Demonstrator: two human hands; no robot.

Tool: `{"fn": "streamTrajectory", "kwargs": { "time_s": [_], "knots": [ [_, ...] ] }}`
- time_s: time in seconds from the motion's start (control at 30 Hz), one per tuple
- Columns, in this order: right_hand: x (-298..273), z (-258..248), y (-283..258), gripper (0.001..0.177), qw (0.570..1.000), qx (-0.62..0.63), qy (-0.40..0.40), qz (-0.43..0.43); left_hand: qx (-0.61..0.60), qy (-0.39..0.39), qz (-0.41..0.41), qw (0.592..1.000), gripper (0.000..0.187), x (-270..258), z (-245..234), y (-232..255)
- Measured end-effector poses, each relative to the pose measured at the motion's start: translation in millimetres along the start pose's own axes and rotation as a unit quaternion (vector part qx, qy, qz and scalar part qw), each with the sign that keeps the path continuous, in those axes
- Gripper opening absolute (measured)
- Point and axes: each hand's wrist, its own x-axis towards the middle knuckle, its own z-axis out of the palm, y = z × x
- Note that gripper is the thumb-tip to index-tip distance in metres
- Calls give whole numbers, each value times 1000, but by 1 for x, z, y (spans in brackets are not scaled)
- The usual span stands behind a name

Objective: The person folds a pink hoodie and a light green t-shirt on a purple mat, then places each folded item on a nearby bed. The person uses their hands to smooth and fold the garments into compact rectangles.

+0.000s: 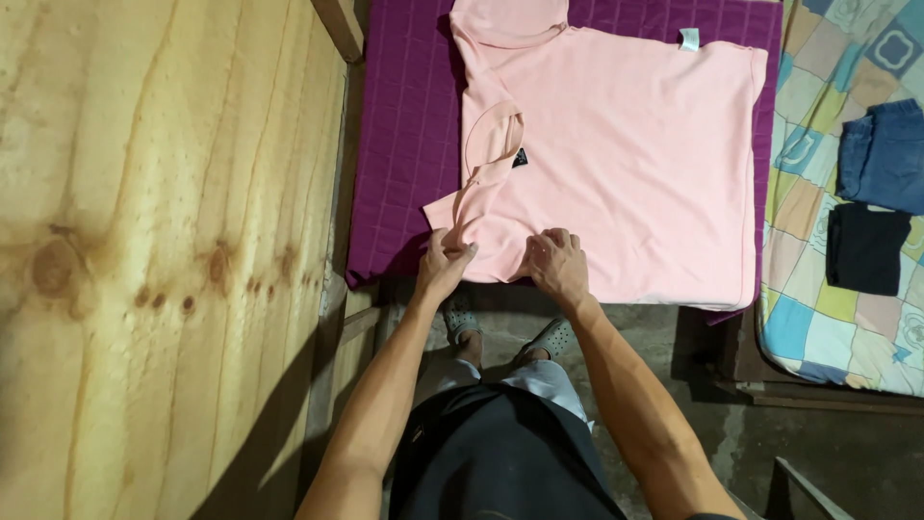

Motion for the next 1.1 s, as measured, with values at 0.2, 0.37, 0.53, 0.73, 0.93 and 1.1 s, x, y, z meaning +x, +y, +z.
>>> {"fn": "streamTrajectory", "kwargs": {
  "time_s": [0.2, 0.37, 0.53, 0.73, 0.93, 1.1],
  "knots": [
    [-5, -13, -3, 51, 998, -24, -53, -18, -47, -34, -51, 997, 58, 20, 20, -16],
    [-9, -3, 10, 45, 996, 28, 12, -84, -53, -53, -45, 996, 44, 1, 9, 18],
    [-4, 15, 33, 32, 976, 7, 53, -211, -96, 10, 26, 995, 38, -7, 8, 11],
    [-5, -4, 36, 50, 992, 56, -35, -105, -223, -14, -121, 967, 67, -37, -1, 24],
    [-6, -13, 34, 65, 989, 46, -74, -124, 158, -142, -57, 976, 64, -62, 14, -4],
    [-6, -15, 36, 57, 987, 53, -57, -141, 36, -71, 39, 996, 44, -64, 27, -12]
  ]
}}
